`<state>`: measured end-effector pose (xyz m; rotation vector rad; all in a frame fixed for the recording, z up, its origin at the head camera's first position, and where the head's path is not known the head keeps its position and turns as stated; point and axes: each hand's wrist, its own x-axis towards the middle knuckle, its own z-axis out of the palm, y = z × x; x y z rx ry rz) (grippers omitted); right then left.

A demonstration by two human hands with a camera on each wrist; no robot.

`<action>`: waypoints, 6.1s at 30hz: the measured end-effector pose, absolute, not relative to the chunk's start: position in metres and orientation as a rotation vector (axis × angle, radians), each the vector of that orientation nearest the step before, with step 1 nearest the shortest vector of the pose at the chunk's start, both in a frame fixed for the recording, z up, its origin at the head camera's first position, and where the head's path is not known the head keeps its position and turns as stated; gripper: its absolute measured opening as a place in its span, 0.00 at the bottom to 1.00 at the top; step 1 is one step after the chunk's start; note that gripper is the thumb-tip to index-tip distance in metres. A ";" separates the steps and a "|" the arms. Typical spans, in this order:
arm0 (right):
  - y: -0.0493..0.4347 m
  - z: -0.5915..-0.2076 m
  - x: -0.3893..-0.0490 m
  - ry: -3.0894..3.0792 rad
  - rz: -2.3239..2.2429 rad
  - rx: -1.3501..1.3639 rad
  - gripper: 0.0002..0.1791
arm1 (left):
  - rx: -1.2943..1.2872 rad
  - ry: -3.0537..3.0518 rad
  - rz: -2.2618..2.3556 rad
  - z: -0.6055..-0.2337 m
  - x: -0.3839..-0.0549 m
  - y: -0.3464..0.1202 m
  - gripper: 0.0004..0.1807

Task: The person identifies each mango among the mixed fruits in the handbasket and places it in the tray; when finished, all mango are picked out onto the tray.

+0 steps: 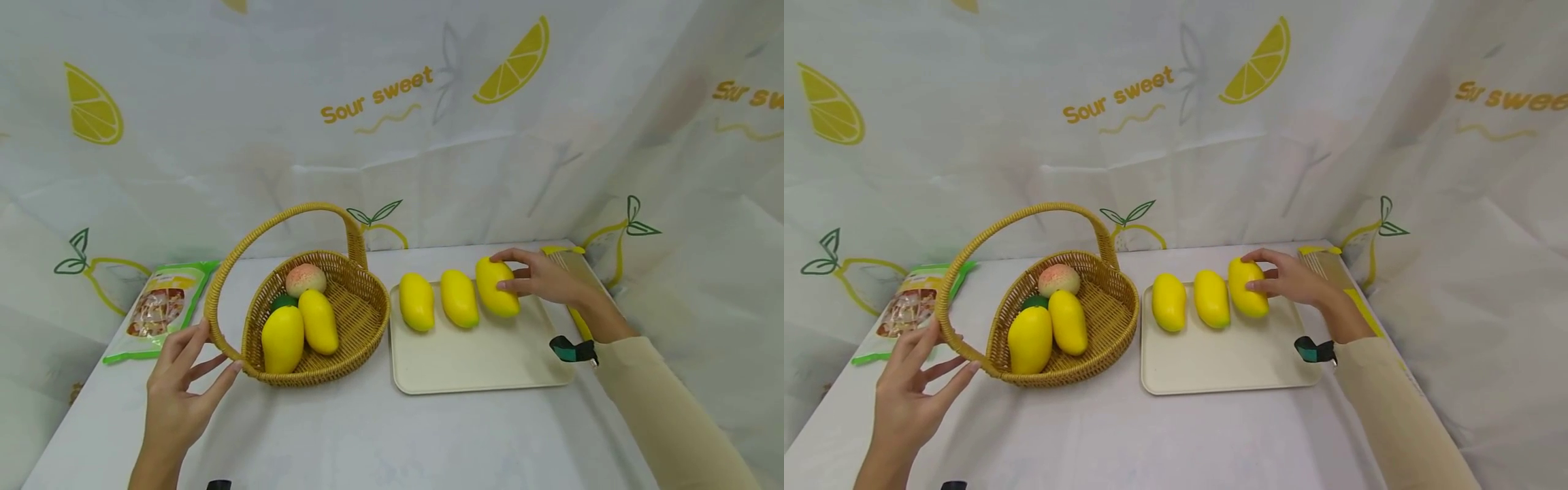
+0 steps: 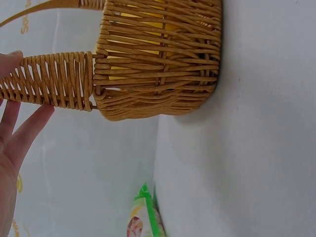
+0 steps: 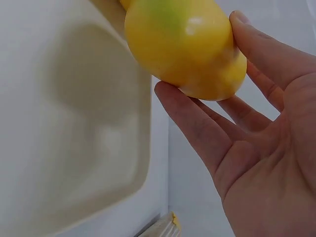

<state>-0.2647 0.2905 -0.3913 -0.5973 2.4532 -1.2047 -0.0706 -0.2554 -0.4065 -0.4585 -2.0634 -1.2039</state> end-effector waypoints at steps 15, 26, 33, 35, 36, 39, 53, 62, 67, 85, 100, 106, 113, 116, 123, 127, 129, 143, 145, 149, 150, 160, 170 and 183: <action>0.293 -0.412 -0.266 2.412 -1.160 -0.526 0.33 | -0.450 -2.066 -1.208 -0.407 -0.070 -0.255 0.40; 0.295 -0.419 -0.272 2.373 -1.190 -0.530 0.33 | -0.459 -2.063 -1.217 -0.406 -0.071 -0.256 0.41; 0.294 -0.417 -0.274 2.412 -1.137 -0.551 0.33 | -0.458 -2.065 -1.212 -0.405 -0.071 -0.256 0.41; 0.295 -0.416 -0.275 2.409 -1.146 -0.536 0.32 | -0.453 -2.067 -1.211 -0.405 -0.071 -0.256 0.41; 0.295 -0.416 -0.276 2.400 -1.155 -0.520 0.32 | -0.452 -2.068 -1.212 -0.405 -0.071 -0.256 0.40; 0.296 -0.414 -0.276 2.385 -1.161 -0.484 0.33 | -0.451 -2.071 -1.214 -0.404 -0.070 -0.255 0.40; 0.298 -0.410 -0.276 2.417 -1.114 -0.427 0.34 | -0.467 -2.063 -1.215 -0.405 -0.072 -0.255 0.41; 0.300 -0.413 -0.276 2.406 -1.113 -0.381 0.35 | -0.459 -2.076 -1.206 -0.405 -0.072 -0.256 0.41; 0.300 -0.412 -0.276 2.413 -1.096 -0.365 0.35 | -0.460 -2.080 -1.201 -0.405 -0.072 -0.256 0.40; 0.299 -0.402 -0.275 2.547 -0.955 -0.442 0.45 | -0.444 -2.091 -1.192 -0.405 -0.072 -0.257 0.41; 0.289 -0.359 -0.277 2.678 -0.983 -0.553 0.47 | -0.423 -2.109 -1.171 -0.405 -0.071 -0.255 0.46; 0.275 -0.347 -0.277 2.667 -0.988 -0.617 0.47 | -0.416 -2.106 -1.169 -0.405 -0.070 -0.256 0.45; 0.251 -0.342 -0.278 2.620 -0.999 -0.699 0.45 | -0.402 -2.107 -1.174 -0.405 -0.071 -0.255 0.47; 0.236 -0.341 -0.278 2.595 -0.997 -0.747 0.44 | -0.404 -2.108 -1.168 -0.405 -0.072 -0.255 0.48; 0.199 -0.330 -0.273 2.505 -0.983 -0.885 0.41 | -0.392 -2.135 -1.163 -0.401 -0.071 -0.252 0.53; 0.180 -0.324 -0.273 2.448 -0.980 -0.956 0.38 | -0.380 -2.148 -1.165 -0.399 -0.070 -0.252 0.52; 0.170 -0.321 -0.272 2.404 -0.984 -0.997 0.38 | -0.376 -2.148 -1.166 -0.400 -0.070 -0.253 0.52; 0.108 -0.321 -0.260 2.156 -0.985 -1.185 0.38 | -0.355 -2.153 -1.162 -0.402 -0.069 -0.253 0.54; 0.102 -0.325 -0.259 2.141 -0.986 -1.192 0.38 | -0.352 -2.155 -1.161 -0.402 -0.069 -0.253 0.55; 0.092 -0.330 -0.257 2.141 -0.979 -1.188 0.37 | -0.391 -2.124 -1.173 -0.403 -0.071 -0.253 0.50; 0.090 -0.331 -0.257 2.139 -0.981 -1.190 0.37 | -0.402 -2.116 -1.175 -0.404 -0.071 -0.253 0.49; 0.065 -0.337 -0.263 2.166 -0.896 -1.237 0.36 | -0.389 -2.129 -1.177 -0.404 -0.070 -0.254 0.50; 0.040 -0.327 -0.280 2.124 -0.875 -1.234 0.37 | -0.420 -2.082 -1.205 -0.406 -0.071 -0.254 0.45; 0.017 -0.331 -0.296 2.021 -0.957 -1.128 0.38 | -0.429 -2.076 -1.213 -0.405 -0.071 -0.255 0.42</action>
